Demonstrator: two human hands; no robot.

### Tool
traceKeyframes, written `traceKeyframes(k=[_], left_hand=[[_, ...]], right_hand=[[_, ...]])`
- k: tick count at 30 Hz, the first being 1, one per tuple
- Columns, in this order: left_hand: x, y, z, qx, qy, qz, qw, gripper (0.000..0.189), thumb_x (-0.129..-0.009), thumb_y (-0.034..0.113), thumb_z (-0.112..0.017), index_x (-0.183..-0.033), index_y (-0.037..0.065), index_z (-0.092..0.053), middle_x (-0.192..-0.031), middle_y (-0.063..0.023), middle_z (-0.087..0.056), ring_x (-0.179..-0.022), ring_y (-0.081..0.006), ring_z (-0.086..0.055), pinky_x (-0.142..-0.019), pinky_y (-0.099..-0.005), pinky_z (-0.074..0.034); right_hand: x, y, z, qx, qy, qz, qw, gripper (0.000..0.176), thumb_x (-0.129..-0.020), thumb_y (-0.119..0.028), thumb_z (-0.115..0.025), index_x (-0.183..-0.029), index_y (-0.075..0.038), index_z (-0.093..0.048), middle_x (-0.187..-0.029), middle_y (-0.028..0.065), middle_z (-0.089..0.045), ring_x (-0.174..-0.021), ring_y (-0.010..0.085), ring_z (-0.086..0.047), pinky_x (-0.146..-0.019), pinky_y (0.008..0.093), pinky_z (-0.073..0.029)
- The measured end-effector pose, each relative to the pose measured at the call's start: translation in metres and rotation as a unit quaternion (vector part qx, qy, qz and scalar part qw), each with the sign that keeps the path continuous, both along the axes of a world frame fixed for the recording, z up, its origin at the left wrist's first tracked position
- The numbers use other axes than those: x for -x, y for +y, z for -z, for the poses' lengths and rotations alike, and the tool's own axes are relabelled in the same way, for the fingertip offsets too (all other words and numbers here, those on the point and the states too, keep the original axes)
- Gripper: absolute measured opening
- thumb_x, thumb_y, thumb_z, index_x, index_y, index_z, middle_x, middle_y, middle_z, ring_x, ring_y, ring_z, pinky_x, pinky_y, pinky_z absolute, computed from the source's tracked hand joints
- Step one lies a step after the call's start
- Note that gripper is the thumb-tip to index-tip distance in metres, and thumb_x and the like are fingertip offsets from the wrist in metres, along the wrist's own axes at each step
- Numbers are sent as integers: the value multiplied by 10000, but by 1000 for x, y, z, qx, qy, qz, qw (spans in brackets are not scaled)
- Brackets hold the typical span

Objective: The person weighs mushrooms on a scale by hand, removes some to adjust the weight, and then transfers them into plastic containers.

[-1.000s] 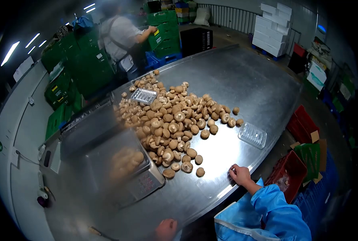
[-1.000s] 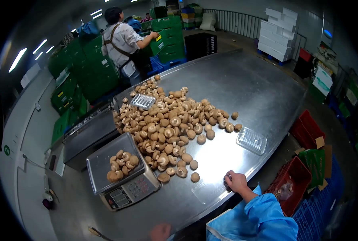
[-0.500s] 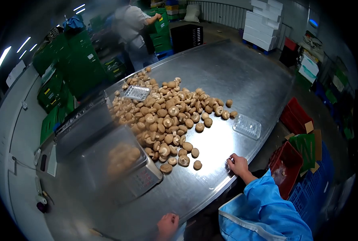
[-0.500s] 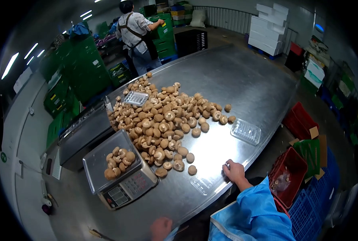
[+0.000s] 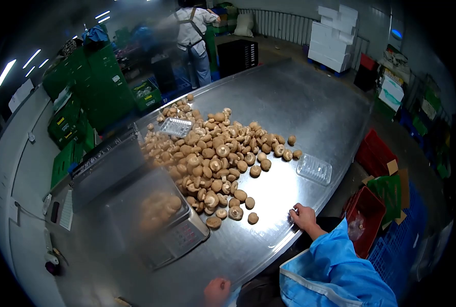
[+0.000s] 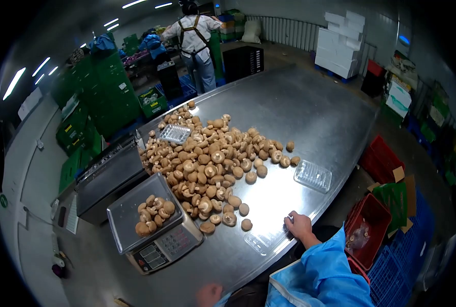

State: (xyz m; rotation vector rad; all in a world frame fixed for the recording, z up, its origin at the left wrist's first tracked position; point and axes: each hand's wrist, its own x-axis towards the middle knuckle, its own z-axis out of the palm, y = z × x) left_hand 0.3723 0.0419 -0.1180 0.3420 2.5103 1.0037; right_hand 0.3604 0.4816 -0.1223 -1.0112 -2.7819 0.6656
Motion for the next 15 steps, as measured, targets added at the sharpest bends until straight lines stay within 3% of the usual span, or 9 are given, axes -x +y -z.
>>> traceKeyframes(k=[15], left_hand=[[6, -8, 12, -40, -56, -47, 997, 305, -904, 374, -578, -973, 95, -679, -860, -183, -689, -824, -383, -664, -729, -464, -500]], right_hand=[[3, -2, -2, -14, -32, -32, 999, 338, -879, -383, -623, -982, -69, -692, -795, 163, -714, -771, 358, -692, -760, 442, -547]])
